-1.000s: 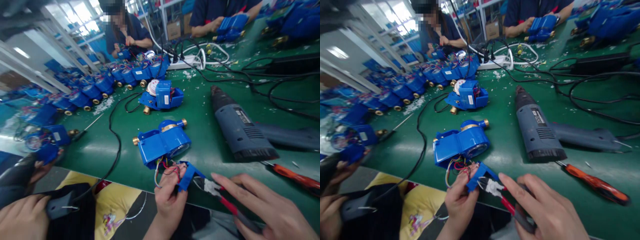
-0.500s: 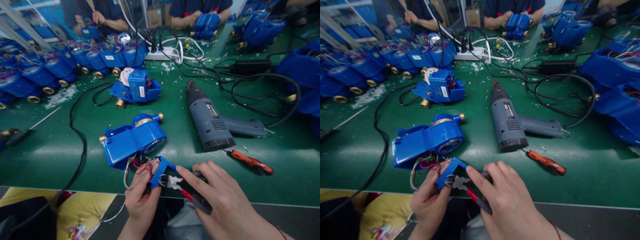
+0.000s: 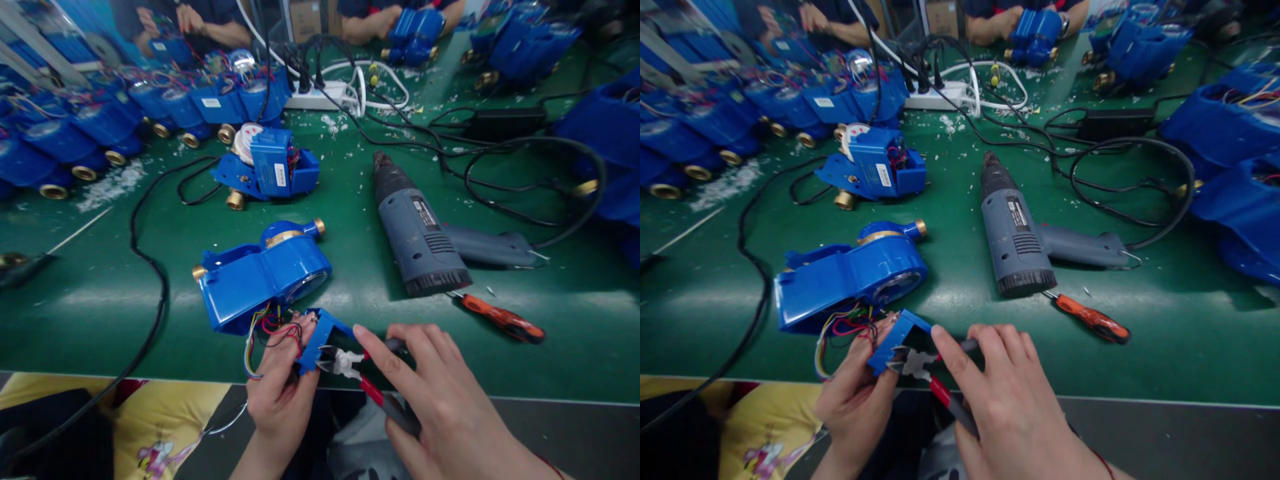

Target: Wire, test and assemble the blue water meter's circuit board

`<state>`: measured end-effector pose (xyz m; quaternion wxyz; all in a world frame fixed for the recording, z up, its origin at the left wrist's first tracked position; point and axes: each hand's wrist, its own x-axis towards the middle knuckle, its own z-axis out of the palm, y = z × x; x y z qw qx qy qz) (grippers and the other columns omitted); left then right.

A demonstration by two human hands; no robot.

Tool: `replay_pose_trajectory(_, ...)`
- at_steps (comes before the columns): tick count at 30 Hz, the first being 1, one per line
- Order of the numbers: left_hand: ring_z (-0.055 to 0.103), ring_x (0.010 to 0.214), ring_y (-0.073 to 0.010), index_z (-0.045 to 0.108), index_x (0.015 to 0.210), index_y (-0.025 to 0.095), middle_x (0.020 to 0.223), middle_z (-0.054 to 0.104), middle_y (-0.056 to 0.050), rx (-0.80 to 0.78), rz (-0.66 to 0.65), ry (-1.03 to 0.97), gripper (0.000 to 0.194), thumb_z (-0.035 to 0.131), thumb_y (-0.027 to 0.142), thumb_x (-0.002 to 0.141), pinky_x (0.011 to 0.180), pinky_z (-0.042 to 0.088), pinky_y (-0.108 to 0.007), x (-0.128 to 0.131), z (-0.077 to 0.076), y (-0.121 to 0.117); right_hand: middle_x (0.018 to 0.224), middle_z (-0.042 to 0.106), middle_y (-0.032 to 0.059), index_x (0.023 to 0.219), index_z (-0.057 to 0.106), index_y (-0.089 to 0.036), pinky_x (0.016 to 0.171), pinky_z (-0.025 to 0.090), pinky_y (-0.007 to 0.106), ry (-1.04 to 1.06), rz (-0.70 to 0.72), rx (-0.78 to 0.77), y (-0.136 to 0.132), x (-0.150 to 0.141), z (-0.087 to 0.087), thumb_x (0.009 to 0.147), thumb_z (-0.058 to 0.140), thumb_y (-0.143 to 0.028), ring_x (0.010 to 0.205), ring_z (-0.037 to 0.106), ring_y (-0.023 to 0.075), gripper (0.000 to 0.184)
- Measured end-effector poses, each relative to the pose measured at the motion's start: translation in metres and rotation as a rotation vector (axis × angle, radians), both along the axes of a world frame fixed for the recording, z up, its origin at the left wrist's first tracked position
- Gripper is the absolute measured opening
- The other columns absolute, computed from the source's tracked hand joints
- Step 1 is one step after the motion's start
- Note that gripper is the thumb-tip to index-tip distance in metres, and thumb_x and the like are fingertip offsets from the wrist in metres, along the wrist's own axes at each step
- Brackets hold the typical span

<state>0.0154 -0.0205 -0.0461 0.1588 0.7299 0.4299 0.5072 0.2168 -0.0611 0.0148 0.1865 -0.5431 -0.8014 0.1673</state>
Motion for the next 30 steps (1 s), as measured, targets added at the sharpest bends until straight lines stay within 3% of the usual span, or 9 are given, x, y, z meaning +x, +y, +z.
replay_pose_trajectory(9, 0.068, 0.104, -0.0198, 0.061, 0.125, 0.027, 0.114, 0.072, -0.002, -0.086, 0.019, -0.011, 0.058, 0.064, -0.004, 0.076, 0.095, 0.054, -0.037, -0.001, 0.003, -0.003, 0.113, 0.047, 0.0158, 0.146, 0.032, -0.017, 0.077, 0.050, 0.052, -0.053, 0.012, 0.007, 0.002, 0.001, 0.004, 0.070, 0.051, -0.014, 0.099, 0.046, 0.0303, 0.079)
replay_pose_trajectory(16, 0.069, 0.103, -0.0200, 0.060, 0.126, 0.028, 0.114, 0.072, -0.002, -0.060, 0.018, -0.015, 0.060, 0.063, -0.005, 0.077, 0.094, 0.055, -0.037, 0.000, 0.003, -0.002, 0.112, 0.050, 0.0145, 0.146, 0.033, -0.020, 0.079, 0.052, 0.052, -0.071, 0.061, -0.004, 0.005, 0.007, 0.004, 0.071, 0.054, -0.017, 0.099, 0.048, 0.0303, 0.078)
replay_pose_trajectory(21, 0.069, 0.102, -0.0193, 0.056, 0.130, 0.029, 0.113, 0.073, -0.001, -0.006, -0.010, 0.001, 0.065, 0.062, -0.007, 0.077, 0.094, 0.056, -0.037, -0.001, 0.004, 0.002, 0.105, 0.056, 0.0139, 0.139, 0.041, -0.017, 0.066, 0.056, 0.046, -0.113, 0.123, 0.052, 0.013, 0.012, 0.004, 0.070, 0.052, -0.017, 0.090, 0.055, 0.0302, 0.070)
replay_pose_trajectory(30, 0.070, 0.100, -0.0214, 0.056, 0.130, 0.028, 0.112, 0.073, -0.004, -0.005, 0.007, 0.060, 0.056, 0.059, -0.001, 0.082, 0.092, 0.058, -0.040, 0.000, 0.007, 0.006, 0.099, 0.060, 0.0117, 0.134, 0.042, -0.016, 0.054, 0.056, 0.038, -0.125, 0.169, 0.094, 0.021, 0.013, 0.000, 0.075, 0.046, -0.012, 0.083, 0.063, 0.0276, 0.060)
